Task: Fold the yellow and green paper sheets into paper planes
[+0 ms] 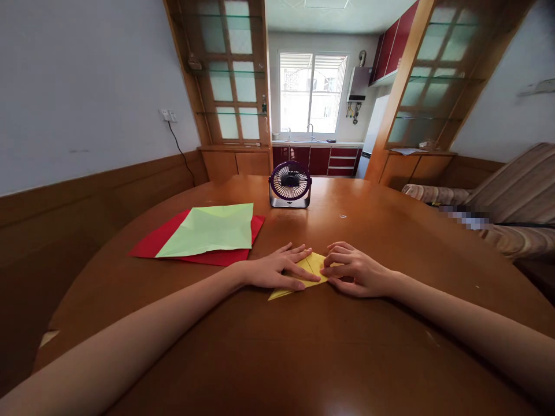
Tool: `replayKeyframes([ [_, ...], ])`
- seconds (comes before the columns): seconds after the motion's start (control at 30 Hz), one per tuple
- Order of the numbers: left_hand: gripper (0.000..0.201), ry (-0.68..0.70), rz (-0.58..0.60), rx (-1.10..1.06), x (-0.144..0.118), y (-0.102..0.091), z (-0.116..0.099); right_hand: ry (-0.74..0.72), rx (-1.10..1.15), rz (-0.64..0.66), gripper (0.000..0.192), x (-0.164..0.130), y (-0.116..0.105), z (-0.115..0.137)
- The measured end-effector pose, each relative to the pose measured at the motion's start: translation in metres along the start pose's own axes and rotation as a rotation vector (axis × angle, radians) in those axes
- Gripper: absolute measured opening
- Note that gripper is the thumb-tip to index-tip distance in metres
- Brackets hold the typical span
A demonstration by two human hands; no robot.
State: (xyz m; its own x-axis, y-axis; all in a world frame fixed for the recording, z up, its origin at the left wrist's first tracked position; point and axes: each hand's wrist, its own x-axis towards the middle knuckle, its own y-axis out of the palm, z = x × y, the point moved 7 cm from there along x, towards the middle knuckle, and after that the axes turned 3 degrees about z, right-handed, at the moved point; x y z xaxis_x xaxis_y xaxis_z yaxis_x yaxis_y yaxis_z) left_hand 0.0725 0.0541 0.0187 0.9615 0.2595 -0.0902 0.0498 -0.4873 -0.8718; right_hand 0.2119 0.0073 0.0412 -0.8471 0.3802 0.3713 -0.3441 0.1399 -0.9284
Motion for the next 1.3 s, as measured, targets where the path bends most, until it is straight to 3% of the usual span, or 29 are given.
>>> replayKeyframes([
  [0.27, 0.049, -0.060, -0.200, -0.222, -0.004, -0.011, 0.006, -0.035, 0.069, 0.000, 0.021, 0.001, 0.000, 0.004],
  [0.4, 0.034, -0.074, -0.279, -0.128, 0.000, -0.010, 0.009, -0.065, 0.098, 0.021, 0.023, 0.000, 0.001, 0.007],
  [0.53, 0.032, -0.079, -0.302, 0.003, 0.004, -0.009, 0.007, -0.075, 0.117, 0.028, 0.025, 0.000, 0.000, 0.011],
  [0.9, 0.030, -0.069, -0.384, 0.315, 0.003, -0.013, -0.003, 0.098, 0.055, -0.094, 0.025, -0.005, -0.001, -0.010],
  [1.3, 0.019, -0.171, -0.459, 0.311, 0.009, -0.022, 0.003, 0.206, 0.022, -0.084, 0.024, -0.003, 0.004, -0.022],
])
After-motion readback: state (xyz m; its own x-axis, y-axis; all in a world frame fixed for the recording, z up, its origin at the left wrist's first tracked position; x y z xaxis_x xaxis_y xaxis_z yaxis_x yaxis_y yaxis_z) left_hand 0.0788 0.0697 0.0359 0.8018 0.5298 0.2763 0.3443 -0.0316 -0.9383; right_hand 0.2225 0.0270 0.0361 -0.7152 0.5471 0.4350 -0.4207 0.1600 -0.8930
